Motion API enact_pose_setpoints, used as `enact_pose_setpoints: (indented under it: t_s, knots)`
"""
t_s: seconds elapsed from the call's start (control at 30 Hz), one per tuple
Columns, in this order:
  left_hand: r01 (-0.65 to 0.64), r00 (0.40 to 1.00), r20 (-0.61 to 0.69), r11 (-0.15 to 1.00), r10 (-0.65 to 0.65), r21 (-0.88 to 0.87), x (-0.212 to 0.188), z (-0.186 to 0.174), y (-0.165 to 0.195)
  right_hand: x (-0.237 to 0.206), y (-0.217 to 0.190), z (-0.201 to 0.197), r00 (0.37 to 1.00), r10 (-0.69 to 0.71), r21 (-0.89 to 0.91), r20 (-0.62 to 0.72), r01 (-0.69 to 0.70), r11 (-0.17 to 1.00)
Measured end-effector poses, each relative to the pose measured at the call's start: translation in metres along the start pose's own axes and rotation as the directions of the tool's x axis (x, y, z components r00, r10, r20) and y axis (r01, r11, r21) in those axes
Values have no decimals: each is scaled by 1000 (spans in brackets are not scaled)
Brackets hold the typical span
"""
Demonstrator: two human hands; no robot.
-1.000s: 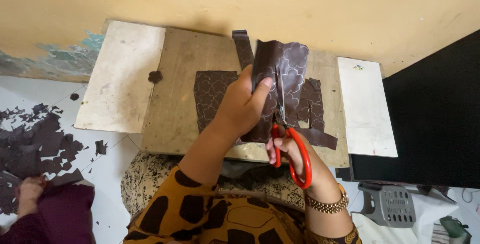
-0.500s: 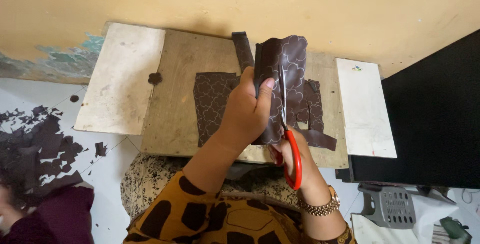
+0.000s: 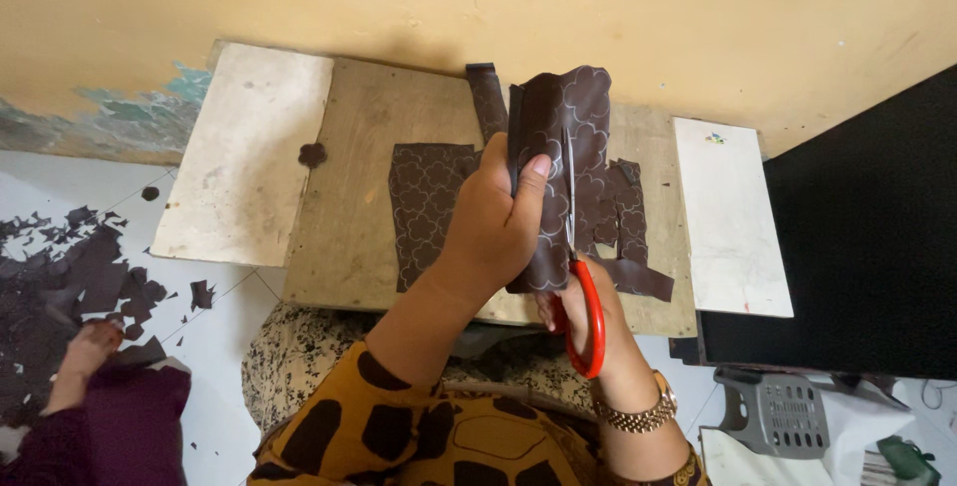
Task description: The person cuts a brown patterned fabric into strips using red-handled scissors. The person holds the fabric with the left hand and cuts with the right hand, repeatedly trimming the material into long strips.
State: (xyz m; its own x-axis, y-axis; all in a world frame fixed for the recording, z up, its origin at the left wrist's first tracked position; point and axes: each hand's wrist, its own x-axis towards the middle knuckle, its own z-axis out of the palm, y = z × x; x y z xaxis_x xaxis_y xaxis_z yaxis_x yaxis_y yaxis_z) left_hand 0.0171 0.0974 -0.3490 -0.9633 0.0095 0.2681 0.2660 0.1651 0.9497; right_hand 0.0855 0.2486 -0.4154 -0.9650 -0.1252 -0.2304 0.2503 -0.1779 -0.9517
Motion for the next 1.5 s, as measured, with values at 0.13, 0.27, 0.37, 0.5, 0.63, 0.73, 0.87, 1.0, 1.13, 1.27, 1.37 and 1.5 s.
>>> enact_pose_setpoints:
  t_s: [0.13, 0.27, 0.37, 0.5, 0.63, 0.73, 0.87, 1.0, 1.13, 1.27, 1.37, 1.5]
  knots:
    - [-8, 1000, -1, 999, 8, -32, 2, 1, 1, 4, 0, -1, 998, 36, 20, -42, -36, 999]
    - [2, 1000, -2, 999, -2, -33, 1, 2, 0, 2, -3, -2, 999, -3, -73, -38, 0, 997]
    - [9, 1000, 6, 998, -8, -55, 1, 3, -1, 1, -6, 0, 997, 31, -100, -71, -38, 994]
    - [19, 1000, 8, 998, -18, -55, 2, 3, 0, 0, -9, 2, 997, 5, -160, -72, -17, 987]
    - [30, 1000, 6, 995, -30, -91, 1, 4, 0, 0, -8, 2, 996, -31, -264, -84, 8, 964]
    - [30, 1000, 0, 995, -30, -94, 1, 6, -3, 2, -4, 1, 997, -13, -197, -76, -2, 980]
    - [25, 1000, -12, 993, -26, -120, 1, 8, -6, 5, -1, -1, 990, 36, -250, -136, -70, 966]
    - [9, 1000, -11, 991, -11, -134, 1, 11, -10, 6, 0, -3, 989, 29, -284, -142, -69, 956]
    - [10, 1000, -22, 992, -13, -123, 0, 16, -16, 6, 2, -4, 989, 35, -273, -147, -75, 959]
    - [50, 999, -6, 962, -54, -269, 2, 17, -20, 7, 2, -6, 993, 14, -297, -118, -49, 954]
    - [136, 990, 9, 916, -144, -377, 8, 11, -20, 6, 0, -11, 997, 17, -333, -75, -41, 942]
    - [39, 997, -61, 971, -54, -236, 11, 8, -9, 4, -3, -16, 1000, -12, -307, -15, 7, 952]
